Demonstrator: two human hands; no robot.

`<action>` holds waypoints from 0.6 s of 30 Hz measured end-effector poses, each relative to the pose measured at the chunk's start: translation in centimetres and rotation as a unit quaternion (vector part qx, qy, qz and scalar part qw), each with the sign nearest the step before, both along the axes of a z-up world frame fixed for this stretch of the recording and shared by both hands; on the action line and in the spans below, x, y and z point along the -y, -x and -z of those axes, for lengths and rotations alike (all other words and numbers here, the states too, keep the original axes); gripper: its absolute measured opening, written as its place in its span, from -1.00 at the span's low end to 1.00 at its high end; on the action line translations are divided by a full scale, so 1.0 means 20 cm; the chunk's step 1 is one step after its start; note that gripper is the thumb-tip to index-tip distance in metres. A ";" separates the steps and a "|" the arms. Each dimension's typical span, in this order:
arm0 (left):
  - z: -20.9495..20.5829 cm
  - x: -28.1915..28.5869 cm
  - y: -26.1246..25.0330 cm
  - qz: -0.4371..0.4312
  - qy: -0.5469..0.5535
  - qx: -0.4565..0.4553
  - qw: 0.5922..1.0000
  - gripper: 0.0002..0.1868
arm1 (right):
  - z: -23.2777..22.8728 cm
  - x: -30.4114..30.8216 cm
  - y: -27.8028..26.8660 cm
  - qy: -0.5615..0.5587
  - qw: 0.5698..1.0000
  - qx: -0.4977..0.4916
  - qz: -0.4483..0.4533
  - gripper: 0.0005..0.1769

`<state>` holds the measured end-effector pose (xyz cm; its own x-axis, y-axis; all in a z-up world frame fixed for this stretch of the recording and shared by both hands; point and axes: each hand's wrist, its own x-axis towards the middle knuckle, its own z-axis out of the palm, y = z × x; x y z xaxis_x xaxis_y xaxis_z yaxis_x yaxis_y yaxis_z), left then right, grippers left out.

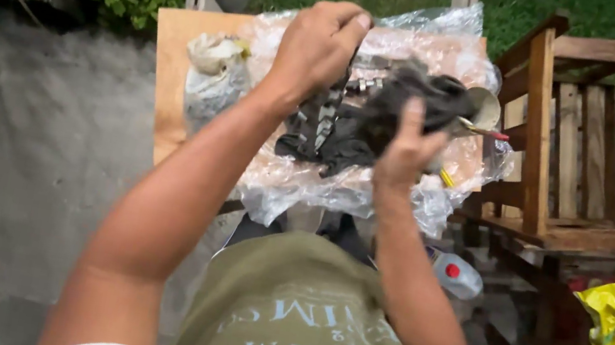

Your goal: Cleaning and inspecting engine components including a camshaft and rocker arm assembly using a cloth

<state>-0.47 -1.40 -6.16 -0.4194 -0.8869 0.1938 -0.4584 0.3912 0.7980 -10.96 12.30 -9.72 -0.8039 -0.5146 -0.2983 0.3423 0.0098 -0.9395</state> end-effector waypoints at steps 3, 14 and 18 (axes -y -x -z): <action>-0.04 -0.02 0.03 -0.005 -0.035 0.015 0.999 -0.62 | 0.22 0.14 -0.05 0.203 0.933 -0.226 -0.193 -0.22; -0.05 0.01 0.00 0.051 -0.035 0.025 0.998 -0.49 | 0.40 0.34 0.26 0.027 0.809 -0.510 -0.290 -0.83; -0.06 -0.01 0.04 0.101 -0.058 -0.001 0.993 -0.35 | 0.54 0.24 0.38 0.172 0.883 -0.348 -0.265 -0.50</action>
<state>-1.31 -1.18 -4.92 -0.5912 -0.8009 0.0953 -0.3789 0.3801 0.8438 -18.59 7.59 -20.60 -0.3507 -0.8368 0.4205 -0.2859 -0.3319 -0.8989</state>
